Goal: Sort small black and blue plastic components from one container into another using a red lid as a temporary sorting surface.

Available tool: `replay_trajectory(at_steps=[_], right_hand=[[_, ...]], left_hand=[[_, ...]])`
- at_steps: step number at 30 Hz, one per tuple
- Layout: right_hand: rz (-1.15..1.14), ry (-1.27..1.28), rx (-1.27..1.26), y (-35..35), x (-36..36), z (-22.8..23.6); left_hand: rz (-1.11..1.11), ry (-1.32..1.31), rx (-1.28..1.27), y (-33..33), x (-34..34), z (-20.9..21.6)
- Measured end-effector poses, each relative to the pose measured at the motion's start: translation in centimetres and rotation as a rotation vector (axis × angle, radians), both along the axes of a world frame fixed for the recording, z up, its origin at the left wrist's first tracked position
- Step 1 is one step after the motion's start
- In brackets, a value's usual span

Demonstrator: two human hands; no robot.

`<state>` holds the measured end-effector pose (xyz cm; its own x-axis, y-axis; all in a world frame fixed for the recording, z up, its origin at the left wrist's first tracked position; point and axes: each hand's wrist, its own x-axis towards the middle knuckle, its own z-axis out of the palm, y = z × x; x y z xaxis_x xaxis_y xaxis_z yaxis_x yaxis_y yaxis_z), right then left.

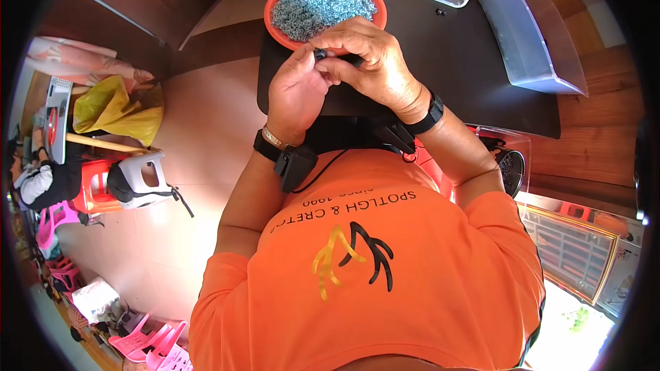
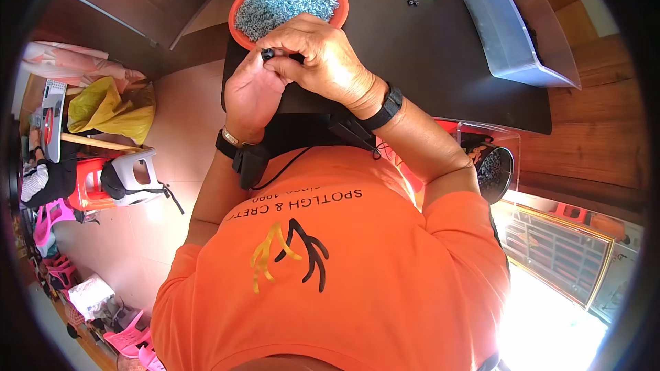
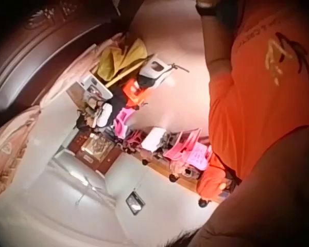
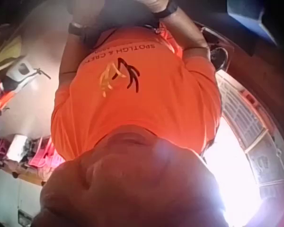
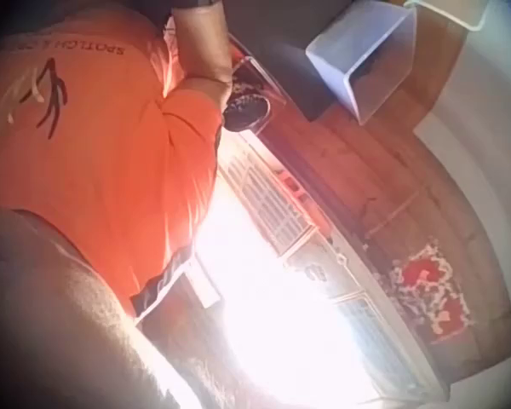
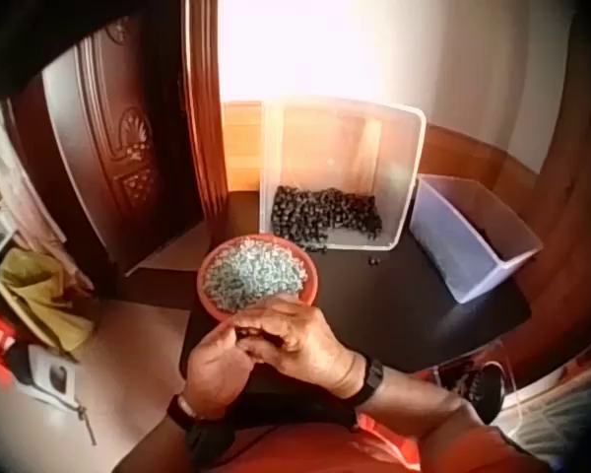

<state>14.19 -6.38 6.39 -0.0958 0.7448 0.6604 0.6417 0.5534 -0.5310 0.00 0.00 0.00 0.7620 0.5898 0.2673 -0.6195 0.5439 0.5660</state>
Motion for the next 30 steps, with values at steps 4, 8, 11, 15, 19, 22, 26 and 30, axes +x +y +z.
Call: replay_trajectory(at_steps=[4, 8, 11, 15, 19, 22, 26, 30], right_hand=[[-0.076, -0.065, 0.111, 0.0, -0.4, -0.1], [-0.113, -0.141, 0.124, 0.1, -0.5, -0.2], [-0.097, -0.153, 0.120, 0.1, -0.5, -0.2], [-0.082, -0.163, 0.136, 0.1, -0.6, -0.2], [-0.114, -0.205, 0.159, -0.2, -0.7, -0.2], [-0.142, -0.215, 0.168, -0.6, -0.7, -0.1], [-0.213, -0.209, 0.229, -1.4, 0.8, 1.3], [-0.688, -0.381, 0.497, -4.1, 7.3, 6.6]], left_hand=[[0.039, 0.032, -0.006, -0.4, 0.1, 1.0], [0.043, 0.023, -0.005, -0.4, 0.2, 1.0], [0.046, 0.037, -0.002, -0.5, 0.2, 1.1], [0.045, 0.035, 0.015, -0.1, 0.2, 0.3], [0.042, 0.047, 0.030, -0.2, 0.3, 0.3], [0.066, 0.063, -0.007, -1.1, 0.6, 1.6], [0.007, -0.001, -0.001, -0.4, -0.2, 0.1], [0.029, 0.043, -0.026, -0.7, -0.4, 1.0]])
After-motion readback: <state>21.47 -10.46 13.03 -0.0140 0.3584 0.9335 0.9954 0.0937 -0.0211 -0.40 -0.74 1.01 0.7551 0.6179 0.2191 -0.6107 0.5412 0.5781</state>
